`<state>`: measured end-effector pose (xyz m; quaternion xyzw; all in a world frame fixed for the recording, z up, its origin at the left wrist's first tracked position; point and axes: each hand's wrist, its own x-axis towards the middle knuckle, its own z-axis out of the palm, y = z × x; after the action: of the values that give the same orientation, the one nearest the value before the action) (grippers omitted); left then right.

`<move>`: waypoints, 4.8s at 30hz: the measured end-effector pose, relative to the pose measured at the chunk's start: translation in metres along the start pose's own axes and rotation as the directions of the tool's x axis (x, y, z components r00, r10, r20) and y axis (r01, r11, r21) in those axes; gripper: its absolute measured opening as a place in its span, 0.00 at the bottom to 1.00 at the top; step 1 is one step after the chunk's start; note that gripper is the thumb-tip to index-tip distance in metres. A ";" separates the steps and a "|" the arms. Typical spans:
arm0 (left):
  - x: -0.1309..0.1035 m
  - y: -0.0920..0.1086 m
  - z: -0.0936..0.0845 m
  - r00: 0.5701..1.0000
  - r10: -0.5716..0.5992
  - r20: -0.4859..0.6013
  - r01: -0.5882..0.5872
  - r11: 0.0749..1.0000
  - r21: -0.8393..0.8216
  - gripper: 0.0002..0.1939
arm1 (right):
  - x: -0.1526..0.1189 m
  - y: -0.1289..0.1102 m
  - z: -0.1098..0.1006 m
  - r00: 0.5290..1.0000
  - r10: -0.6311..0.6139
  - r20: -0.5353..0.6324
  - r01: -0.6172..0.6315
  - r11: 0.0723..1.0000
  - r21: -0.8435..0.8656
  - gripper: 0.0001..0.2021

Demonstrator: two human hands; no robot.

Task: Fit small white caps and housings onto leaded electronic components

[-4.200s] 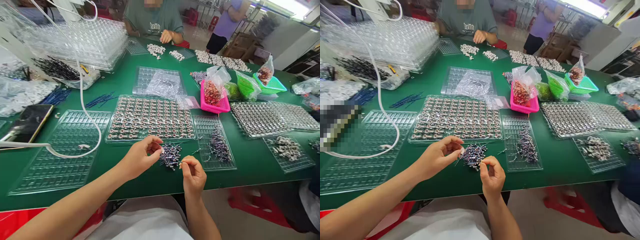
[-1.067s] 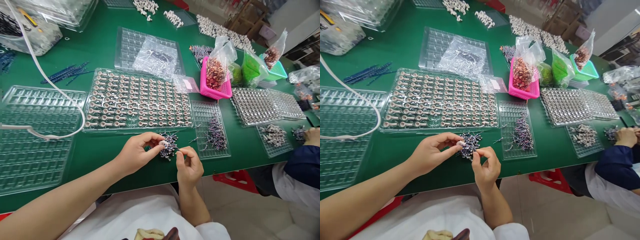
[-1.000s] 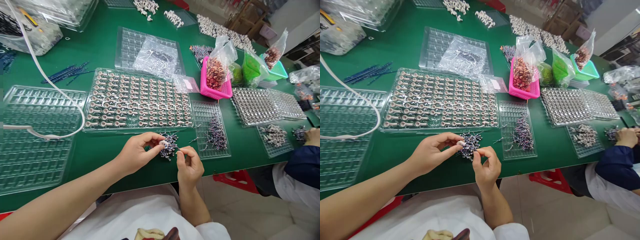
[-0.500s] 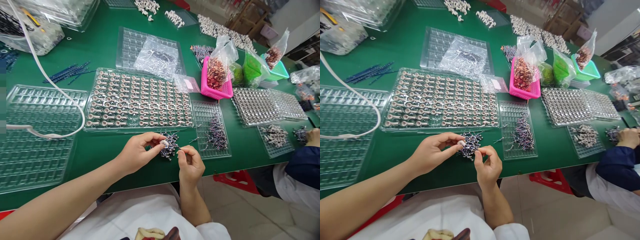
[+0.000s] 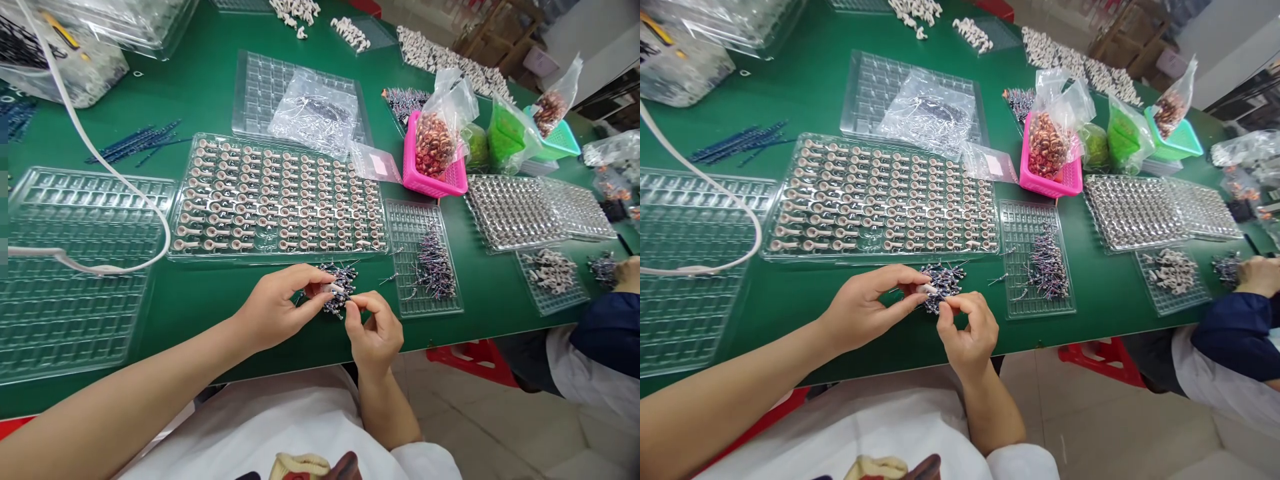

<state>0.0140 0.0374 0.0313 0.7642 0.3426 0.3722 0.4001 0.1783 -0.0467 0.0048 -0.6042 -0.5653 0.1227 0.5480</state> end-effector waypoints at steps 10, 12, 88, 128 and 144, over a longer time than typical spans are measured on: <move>0.000 -0.004 0.000 0.982 0.189 -0.020 -0.187 0.979 0.083 0.09 | 0.003 0.001 -0.001 0.997 0.053 0.050 -0.051 0.998 -0.046 0.05; 0.000 -0.005 -0.001 0.975 0.221 -0.016 -0.219 0.971 0.092 0.09 | 0.004 0.001 -0.001 0.996 0.059 0.060 -0.056 0.998 -0.040 0.05; -0.007 0.002 0.007 0.971 0.240 -0.002 -0.233 0.942 0.243 0.06 | -0.001 0.006 0.000 0.986 0.167 0.025 -0.167 0.986 0.026 0.05; 0.022 -0.038 -0.097 0.957 -0.282 -0.064 0.208 0.515 0.831 0.14 | -0.004 0.011 -0.005 0.928 -0.216 0.305 0.133 0.954 0.270 0.11; 0.047 -0.048 -0.107 0.778 -0.622 -0.089 0.497 0.523 0.692 0.12 | 0.006 0.008 -0.042 0.884 -0.124 0.451 0.211 0.967 -0.146 0.06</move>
<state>-0.0644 0.1356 0.0464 0.7318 0.6464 0.0041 0.2160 0.2169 -0.0617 0.0167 -0.5595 -0.7334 0.1525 0.3548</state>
